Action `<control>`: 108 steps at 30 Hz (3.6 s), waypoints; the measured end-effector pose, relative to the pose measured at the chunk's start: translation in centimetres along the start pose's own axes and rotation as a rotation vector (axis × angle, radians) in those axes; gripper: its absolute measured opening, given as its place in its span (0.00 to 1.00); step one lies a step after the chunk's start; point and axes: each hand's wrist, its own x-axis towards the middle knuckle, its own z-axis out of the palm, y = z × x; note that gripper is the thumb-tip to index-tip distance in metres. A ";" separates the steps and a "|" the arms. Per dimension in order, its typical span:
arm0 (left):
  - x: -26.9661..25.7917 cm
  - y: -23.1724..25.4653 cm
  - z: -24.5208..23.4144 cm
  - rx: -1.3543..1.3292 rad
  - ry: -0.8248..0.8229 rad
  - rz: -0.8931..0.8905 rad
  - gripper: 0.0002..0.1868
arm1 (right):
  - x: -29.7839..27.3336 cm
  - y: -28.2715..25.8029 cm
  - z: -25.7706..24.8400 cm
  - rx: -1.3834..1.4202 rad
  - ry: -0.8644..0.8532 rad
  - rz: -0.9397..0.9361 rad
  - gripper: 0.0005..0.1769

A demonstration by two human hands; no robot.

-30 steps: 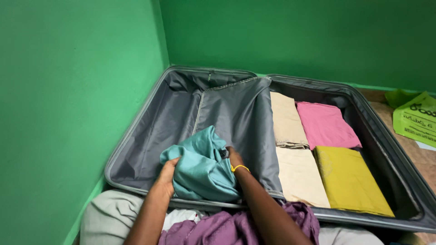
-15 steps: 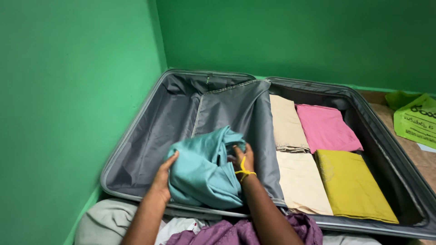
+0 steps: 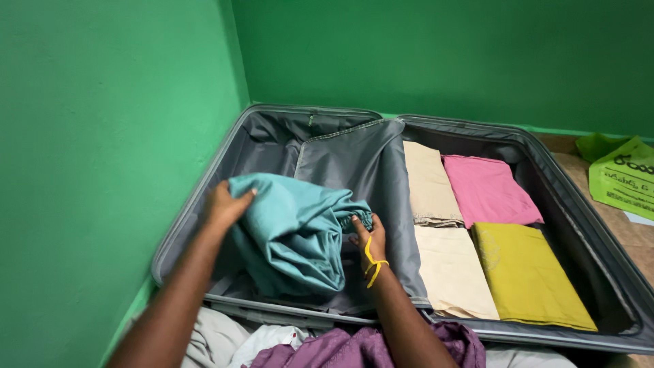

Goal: The person packs a suitcase by unfolding a pair of pants, folding them, and placing them into the suitcase alongside other folded clothing.

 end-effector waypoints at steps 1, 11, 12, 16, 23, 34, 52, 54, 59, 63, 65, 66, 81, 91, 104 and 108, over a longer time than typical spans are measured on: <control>-0.4 -0.2 0.5 0.170 0.114 0.011 0.38 | 0.1 0.3 0.2 -0.043 -0.006 -0.017 0.17; -14.6 7.6 7.7 0.105 -0.035 0.897 0.36 | -4.4 -1.9 2.3 -0.643 -0.172 -0.818 0.24; -15.6 7.9 8.1 0.082 -0.065 0.915 0.38 | -4.9 -2.3 2.4 -0.649 -0.197 -0.705 0.23; -16.1 7.4 7.3 0.019 -0.161 0.807 0.36 | -6.3 -4.1 3.1 -0.768 -0.238 -0.653 0.20; -15.4 5.0 8.4 0.009 -0.052 0.532 0.24 | -9.0 -6.8 4.5 -0.869 -0.278 -0.757 0.19; -15.0 4.9 8.2 0.034 -0.036 0.325 0.17 | -9.2 -6.7 4.3 -0.868 -0.276 -0.738 0.17; -15.8 6.5 5.5 -0.203 0.204 0.435 0.11 | -5.3 -1.4 2.7 -0.793 -0.237 -0.396 0.18; -15.6 6.2 5.8 -0.153 0.239 0.451 0.13 | -5.1 -1.1 2.7 -0.777 -0.241 -0.404 0.16; -15.3 5.5 6.3 -0.135 0.204 0.408 0.14 | -5.7 -2.4 2.9 -0.850 -0.299 -0.536 0.13; -15.3 5.4 6.3 -0.197 0.131 0.355 0.12 | -7.1 -4.2 3.4 -0.814 -0.302 -0.645 0.24; -15.3 5.4 6.3 -0.200 0.113 0.358 0.11 | -7.3 -4.5 3.5 -0.838 -0.309 -0.639 0.24; -15.4 5.4 6.3 -0.185 0.117 0.367 0.10 | -7.3 -4.4 3.5 -0.847 -0.315 -0.607 0.23; -15.2 5.6 6.2 -0.195 0.302 0.377 0.11 | -5.7 -2.1 3.2 -0.988 -0.304 -0.400 0.15; -15.1 5.9 6.0 -0.196 0.440 0.459 0.09 | -7.8 -6.6 3.8 -1.133 0.112 -0.849 0.25; -13.7 3.4 7.1 -0.238 0.554 0.161 0.13 | -6.7 -4.9 2.7 -1.135 0.079 -0.658 0.19; -13.0 2.5 7.1 -0.307 0.571 0.040 0.14 | -6.8 -5.5 2.6 -1.118 0.156 -0.642 0.18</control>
